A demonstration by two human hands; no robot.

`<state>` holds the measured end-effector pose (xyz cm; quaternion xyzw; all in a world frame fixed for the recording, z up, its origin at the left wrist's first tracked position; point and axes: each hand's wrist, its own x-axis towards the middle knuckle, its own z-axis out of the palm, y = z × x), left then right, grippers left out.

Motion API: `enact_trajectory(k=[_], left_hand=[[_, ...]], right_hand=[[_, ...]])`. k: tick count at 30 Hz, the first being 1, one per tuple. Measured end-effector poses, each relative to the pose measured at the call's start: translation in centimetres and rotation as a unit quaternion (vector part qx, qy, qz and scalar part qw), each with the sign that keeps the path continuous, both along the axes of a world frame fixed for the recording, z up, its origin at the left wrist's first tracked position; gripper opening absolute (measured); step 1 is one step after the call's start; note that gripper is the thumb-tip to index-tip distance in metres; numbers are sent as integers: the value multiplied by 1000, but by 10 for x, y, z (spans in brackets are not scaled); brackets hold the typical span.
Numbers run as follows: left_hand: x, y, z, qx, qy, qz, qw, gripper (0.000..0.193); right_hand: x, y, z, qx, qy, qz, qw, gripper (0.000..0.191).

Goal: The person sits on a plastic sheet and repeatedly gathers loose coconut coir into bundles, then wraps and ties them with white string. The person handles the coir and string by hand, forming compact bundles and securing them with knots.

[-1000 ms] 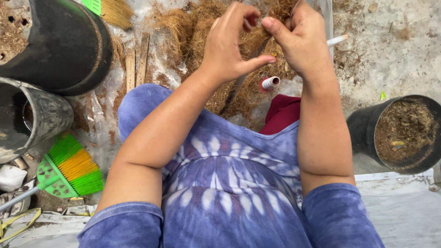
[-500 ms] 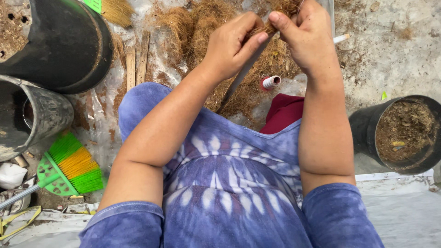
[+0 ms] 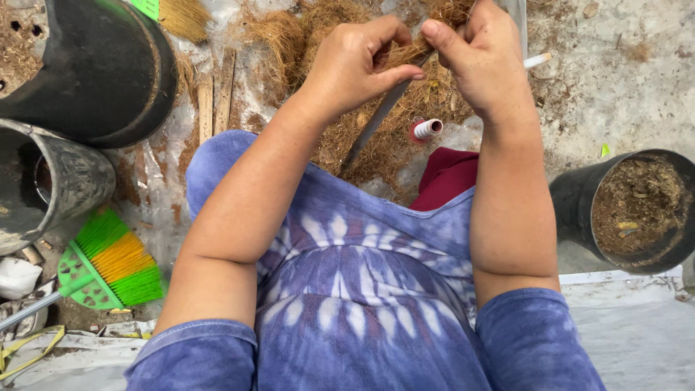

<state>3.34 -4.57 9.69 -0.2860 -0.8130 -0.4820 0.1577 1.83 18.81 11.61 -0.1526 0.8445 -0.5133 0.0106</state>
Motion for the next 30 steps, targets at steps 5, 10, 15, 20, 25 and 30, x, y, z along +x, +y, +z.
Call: enact_trajectory(k=[5,10,15,20,25,30], left_hand=[[3,5,-5,16,-3,8,1000,23],[1,12,-20,80,-42,-29,996,16],[-1,23,-32,158,-246,-32,956,16],[-9,27,-43,232,-229,-91,941,23],[-18,22,-54,235,-252,-103,933,25],[-30,17,-65,355,-316,-151,867,16]], right_hand=[[2,-4,5,36,48,16,998,41],[6,-10,14,-11,-9,-12,1000,40],[6,-12,15,47,51,-10,998,42],[4,-8,9,-2,33,3,999,39],[3,-4,3,30,51,-3,998,44],[2,-2,1,-54,-23,40,997,45]])
